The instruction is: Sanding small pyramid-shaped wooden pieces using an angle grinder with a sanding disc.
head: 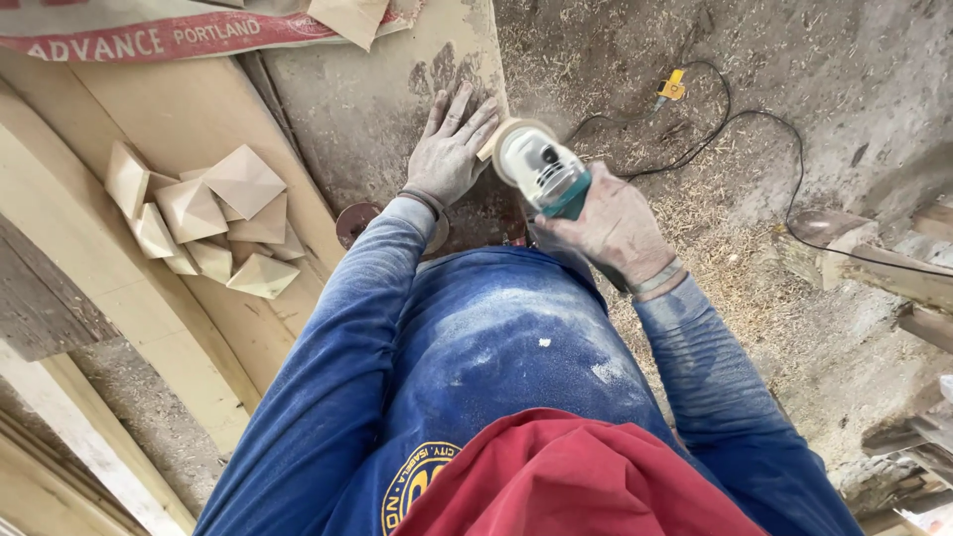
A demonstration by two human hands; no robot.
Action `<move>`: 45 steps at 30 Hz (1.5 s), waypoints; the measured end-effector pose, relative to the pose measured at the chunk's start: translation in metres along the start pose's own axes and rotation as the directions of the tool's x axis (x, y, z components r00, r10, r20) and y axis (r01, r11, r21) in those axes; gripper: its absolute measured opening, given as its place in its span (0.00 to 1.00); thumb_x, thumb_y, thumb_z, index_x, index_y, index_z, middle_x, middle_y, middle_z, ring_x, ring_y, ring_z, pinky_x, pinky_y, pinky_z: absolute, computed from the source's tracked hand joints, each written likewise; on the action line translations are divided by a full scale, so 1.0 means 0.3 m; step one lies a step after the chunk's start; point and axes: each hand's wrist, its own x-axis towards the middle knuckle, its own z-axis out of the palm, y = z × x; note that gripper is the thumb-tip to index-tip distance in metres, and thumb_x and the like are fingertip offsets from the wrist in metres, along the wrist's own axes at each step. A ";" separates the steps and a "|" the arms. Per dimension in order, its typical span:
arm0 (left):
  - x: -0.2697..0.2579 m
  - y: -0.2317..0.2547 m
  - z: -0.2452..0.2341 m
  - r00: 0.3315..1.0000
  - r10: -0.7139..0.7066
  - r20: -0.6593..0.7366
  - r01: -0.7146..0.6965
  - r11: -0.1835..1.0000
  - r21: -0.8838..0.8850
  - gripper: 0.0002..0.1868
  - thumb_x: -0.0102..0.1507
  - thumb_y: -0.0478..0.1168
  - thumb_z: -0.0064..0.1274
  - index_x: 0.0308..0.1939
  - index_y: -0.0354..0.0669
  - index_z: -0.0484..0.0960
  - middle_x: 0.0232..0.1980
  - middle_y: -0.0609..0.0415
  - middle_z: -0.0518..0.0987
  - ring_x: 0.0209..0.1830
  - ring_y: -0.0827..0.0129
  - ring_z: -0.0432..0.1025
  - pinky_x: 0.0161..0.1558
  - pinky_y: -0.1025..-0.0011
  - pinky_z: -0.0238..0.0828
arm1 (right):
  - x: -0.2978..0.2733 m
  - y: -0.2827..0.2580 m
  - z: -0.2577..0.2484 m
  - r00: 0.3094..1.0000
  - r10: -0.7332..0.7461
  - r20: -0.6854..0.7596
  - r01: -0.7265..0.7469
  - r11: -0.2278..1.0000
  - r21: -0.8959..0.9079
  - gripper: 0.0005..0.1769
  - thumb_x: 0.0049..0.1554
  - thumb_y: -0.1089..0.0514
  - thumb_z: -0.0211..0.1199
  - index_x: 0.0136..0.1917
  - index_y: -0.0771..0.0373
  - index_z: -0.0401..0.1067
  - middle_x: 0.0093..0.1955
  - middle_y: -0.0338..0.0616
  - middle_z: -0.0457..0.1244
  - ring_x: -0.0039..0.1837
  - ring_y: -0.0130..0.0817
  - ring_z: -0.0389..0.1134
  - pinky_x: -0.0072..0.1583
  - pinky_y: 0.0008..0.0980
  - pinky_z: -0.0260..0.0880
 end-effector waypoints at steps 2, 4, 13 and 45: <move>0.000 0.000 0.005 1.000 -0.002 -0.018 0.002 1.000 -0.023 0.30 0.69 0.51 0.54 0.74 0.49 0.73 0.80 0.57 0.66 0.85 0.54 0.44 0.82 0.48 0.29 | 0.005 0.033 -0.016 0.998 -0.011 -0.058 0.012 1.000 0.006 0.47 0.50 0.27 0.68 0.61 0.72 0.65 0.53 0.59 0.63 0.57 0.52 0.70 0.60 0.47 0.71; 0.000 0.003 -0.002 0.999 -0.007 -0.036 0.005 0.999 -0.046 0.29 0.69 0.51 0.55 0.74 0.49 0.74 0.79 0.57 0.67 0.85 0.54 0.44 0.82 0.49 0.30 | 0.007 0.073 -0.023 0.993 -0.024 -0.114 0.026 1.000 0.010 0.46 0.51 0.28 0.70 0.60 0.71 0.67 0.53 0.60 0.63 0.58 0.53 0.69 0.60 0.49 0.69; -0.002 0.078 -0.177 0.991 -0.137 -0.005 0.132 0.965 -0.228 0.23 0.68 0.45 0.56 0.63 0.37 0.77 0.69 0.47 0.74 0.67 0.51 0.69 0.62 0.54 0.68 | -0.083 0.155 -0.026 0.941 -0.008 -0.337 0.120 0.942 0.314 0.31 0.53 0.41 0.74 0.61 0.62 0.74 0.57 0.55 0.67 0.60 0.49 0.71 0.62 0.45 0.70; 0.091 0.005 -0.003 0.993 -0.074 0.094 0.085 0.989 -0.125 0.30 0.69 0.50 0.49 0.76 0.54 0.70 0.83 0.64 0.58 0.85 0.54 0.41 0.80 0.42 0.28 | -0.033 -0.061 -0.011 0.992 -0.018 -0.124 0.031 0.994 0.101 0.43 0.47 0.33 0.74 0.55 0.72 0.65 0.49 0.65 0.68 0.56 0.60 0.72 0.57 0.50 0.71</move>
